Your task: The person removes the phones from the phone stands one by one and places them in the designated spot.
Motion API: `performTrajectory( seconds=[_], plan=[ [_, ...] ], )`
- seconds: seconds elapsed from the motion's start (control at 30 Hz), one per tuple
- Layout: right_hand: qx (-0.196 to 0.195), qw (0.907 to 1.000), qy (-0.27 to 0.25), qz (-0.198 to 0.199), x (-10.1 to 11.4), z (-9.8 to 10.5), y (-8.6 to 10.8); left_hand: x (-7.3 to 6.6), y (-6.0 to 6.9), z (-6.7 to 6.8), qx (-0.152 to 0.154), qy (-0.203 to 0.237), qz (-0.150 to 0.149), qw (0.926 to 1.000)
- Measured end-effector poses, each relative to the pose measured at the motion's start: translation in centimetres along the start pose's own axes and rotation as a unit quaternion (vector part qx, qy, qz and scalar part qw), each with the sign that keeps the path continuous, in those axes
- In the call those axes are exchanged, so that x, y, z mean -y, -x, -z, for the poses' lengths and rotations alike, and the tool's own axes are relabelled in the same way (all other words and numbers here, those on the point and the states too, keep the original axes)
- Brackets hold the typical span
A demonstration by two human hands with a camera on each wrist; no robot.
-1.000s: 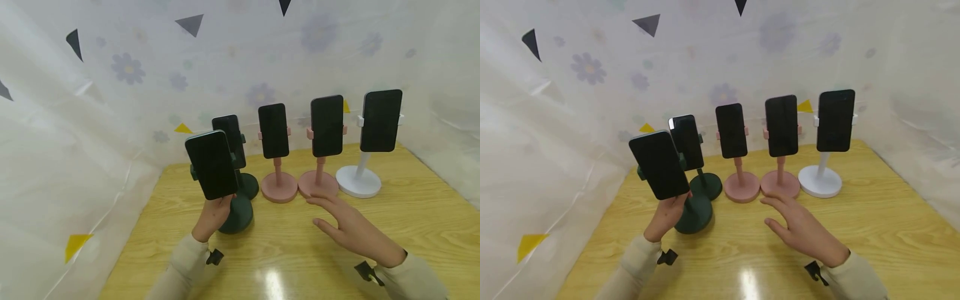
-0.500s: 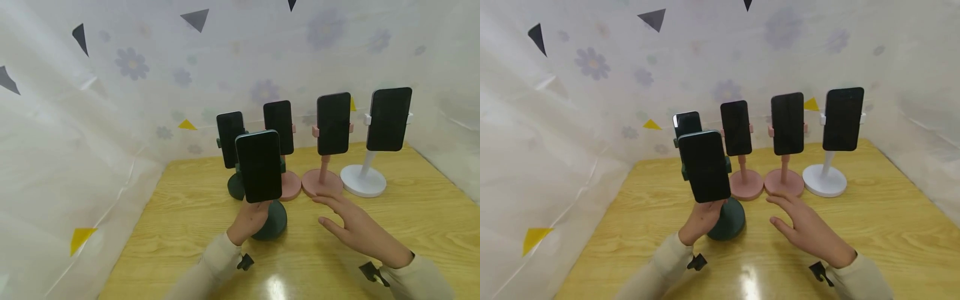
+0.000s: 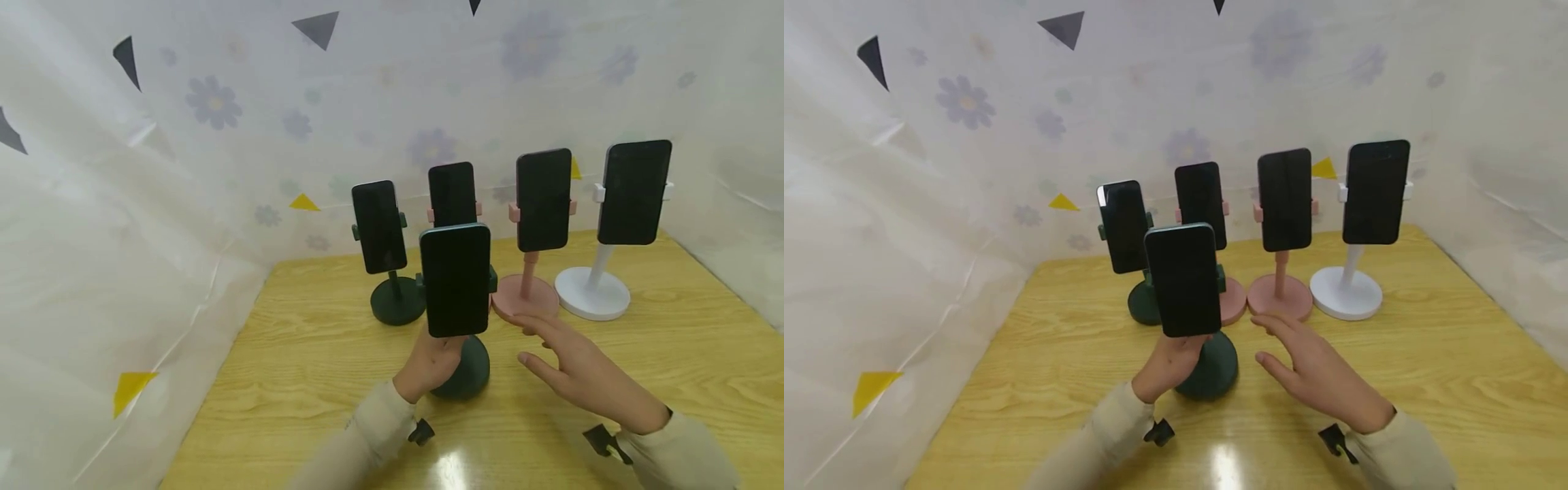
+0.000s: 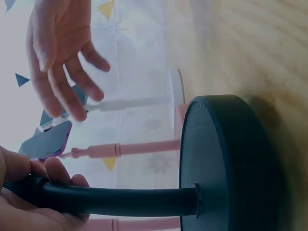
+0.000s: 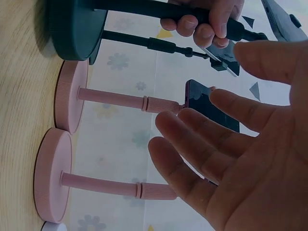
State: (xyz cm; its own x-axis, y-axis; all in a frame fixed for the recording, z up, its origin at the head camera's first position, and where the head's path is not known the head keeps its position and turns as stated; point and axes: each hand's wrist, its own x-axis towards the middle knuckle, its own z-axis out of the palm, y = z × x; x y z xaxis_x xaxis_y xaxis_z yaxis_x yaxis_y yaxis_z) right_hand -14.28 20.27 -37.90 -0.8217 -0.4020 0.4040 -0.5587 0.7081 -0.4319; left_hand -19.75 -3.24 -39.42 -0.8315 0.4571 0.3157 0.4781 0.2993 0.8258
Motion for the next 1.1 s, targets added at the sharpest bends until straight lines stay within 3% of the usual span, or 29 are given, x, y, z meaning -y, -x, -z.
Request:
performTrajectory(
  seconds=[0.23,0.67,0.9,1.1],
  plan=[
    [-0.005,0.9997,-0.021,0.009,-0.6,0.1,-0.4,0.0,0.3,-1.3,0.026,0.023,0.010,0.9994],
    [0.015,0.9988,-0.046,-0.007,-1.3,-0.2,-0.6,-0.1,0.6,-2.1,0.041,0.024,0.031,0.9984],
    [0.007,0.9976,-0.069,0.011,-1.2,-0.4,-1.0,-2.4,0.9,-1.2,0.046,0.032,0.002,0.9984],
    [0.012,0.9919,-0.126,0.009,-0.8,0.3,-2.1,-2.6,1.1,-0.8,0.049,0.030,-0.046,0.9973]
  ],
)
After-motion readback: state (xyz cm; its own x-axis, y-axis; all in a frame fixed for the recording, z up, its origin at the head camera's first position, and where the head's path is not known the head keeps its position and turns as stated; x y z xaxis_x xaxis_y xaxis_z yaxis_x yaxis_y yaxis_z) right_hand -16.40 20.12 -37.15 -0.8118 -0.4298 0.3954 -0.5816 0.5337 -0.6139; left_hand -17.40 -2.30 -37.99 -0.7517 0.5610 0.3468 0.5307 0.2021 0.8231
